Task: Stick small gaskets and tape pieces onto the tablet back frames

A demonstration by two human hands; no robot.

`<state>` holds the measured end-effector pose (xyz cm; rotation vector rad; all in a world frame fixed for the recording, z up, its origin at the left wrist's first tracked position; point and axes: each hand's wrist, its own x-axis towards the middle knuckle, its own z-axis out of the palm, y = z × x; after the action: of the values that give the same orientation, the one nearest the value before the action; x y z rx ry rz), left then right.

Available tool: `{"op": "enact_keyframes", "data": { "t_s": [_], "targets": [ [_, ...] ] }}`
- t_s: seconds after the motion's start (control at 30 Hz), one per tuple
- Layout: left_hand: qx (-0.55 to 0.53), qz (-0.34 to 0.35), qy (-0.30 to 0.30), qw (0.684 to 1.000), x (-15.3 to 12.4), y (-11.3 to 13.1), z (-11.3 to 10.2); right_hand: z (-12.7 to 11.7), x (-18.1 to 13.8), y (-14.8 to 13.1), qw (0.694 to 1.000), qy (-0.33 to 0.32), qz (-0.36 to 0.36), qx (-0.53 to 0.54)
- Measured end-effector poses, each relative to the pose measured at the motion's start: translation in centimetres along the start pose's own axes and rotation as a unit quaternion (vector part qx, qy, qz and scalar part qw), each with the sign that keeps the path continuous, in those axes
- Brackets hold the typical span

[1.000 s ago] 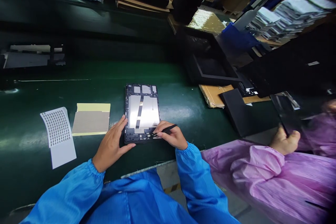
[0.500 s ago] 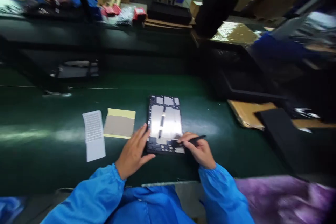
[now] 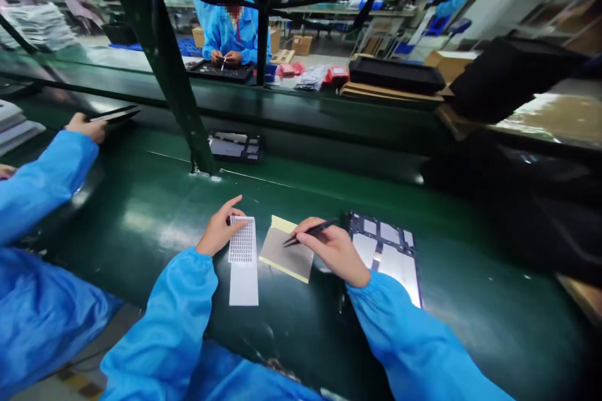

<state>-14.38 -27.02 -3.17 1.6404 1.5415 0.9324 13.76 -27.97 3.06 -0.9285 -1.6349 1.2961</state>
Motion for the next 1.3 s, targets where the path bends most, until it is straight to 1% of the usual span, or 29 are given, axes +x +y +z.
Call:
{"op": "enact_keyframes", "data": {
  "t_s": [0.1, 0.23, 0.33, 0.47, 0.73, 0.83, 0.93, 1.0, 1.03, 1.07, 1.1, 1.13, 1.2, 1.23, 1.27, 1.3],
  "targets": [
    [-0.099, -0.029, -0.046, 0.994, -0.8, 0.7, 0.3, 2.7, 2.4, 1.3, 1.000, -0.006, -0.002, 0.010],
    [-0.122, -0.020, -0.104, 0.987, -1.3, 1.6, 0.4, 5.2, 4.3, 3.0, 0.999, -0.015, 0.023, 0.038],
    [-0.120, -0.012, -0.134, 0.984, -1.3, 1.8, 0.7, 6.1, 4.9, 3.8, 0.997, -0.025, 0.036, 0.068],
    [-0.126, -0.006, -0.149, 0.981, -1.5, 1.7, 1.1, 6.1, 4.7, 3.9, 0.995, -0.032, 0.042, 0.086],
    [-0.102, 0.011, -0.149, 0.983, -1.6, 1.7, 1.2, 6.5, 4.8, 3.8, 0.992, -0.039, 0.056, 0.105],
    [-0.092, 0.013, -0.148, 0.985, -1.6, 1.7, 1.2, 6.3, 4.5, 2.5, 0.995, -0.036, 0.045, 0.077],
    [-0.091, 0.006, -0.156, 0.984, -1.6, 1.4, 0.7, 4.4, 2.7, 0.0, 0.998, -0.016, 0.032, 0.042],
    [-0.076, 0.007, -0.158, 0.984, -1.5, 1.1, 0.0, 2.0, 0.2, -1.7, 0.998, 0.022, 0.037, 0.043],
    [-0.055, 0.016, -0.146, 0.988, -1.4, 0.9, -0.5, 0.7, -1.4, -2.3, 0.996, 0.054, 0.043, 0.047],
    [-0.020, 0.033, -0.123, 0.992, -1.3, 0.8, -0.9, -0.7, -3.4, -2.6, 0.993, 0.098, 0.048, 0.049],
    [0.025, 0.058, -0.082, 0.995, -1.2, 0.9, -1.2, -2.1, -5.6, -2.7, 0.986, 0.150, 0.052, 0.047],
    [0.075, 0.093, -0.028, 0.992, -1.2, 1.1, -1.3, -3.3, -8.0, -2.6, 0.975, 0.209, 0.057, 0.042],
    [0.155, 0.155, 0.066, 0.973, -1.6, 2.4, -0.7, -5.2, -12.8, -1.7, 0.939, 0.336, 0.068, 0.033],
    [0.170, 0.179, 0.094, 0.965, -2.1, 3.5, 0.0, -5.8, -15.1, -1.0, 0.916, 0.392, 0.075, 0.031],
    [0.165, 0.209, 0.098, 0.959, -2.9, 4.8, 1.1, -6.1, -17.2, -0.3, 0.895, 0.438, 0.083, 0.031],
    [0.149, 0.241, 0.081, 0.956, -3.9, 6.3, 2.4, -6.1, -18.9, 0.6, 0.877, 0.471, 0.090, 0.031]
  ]
}}
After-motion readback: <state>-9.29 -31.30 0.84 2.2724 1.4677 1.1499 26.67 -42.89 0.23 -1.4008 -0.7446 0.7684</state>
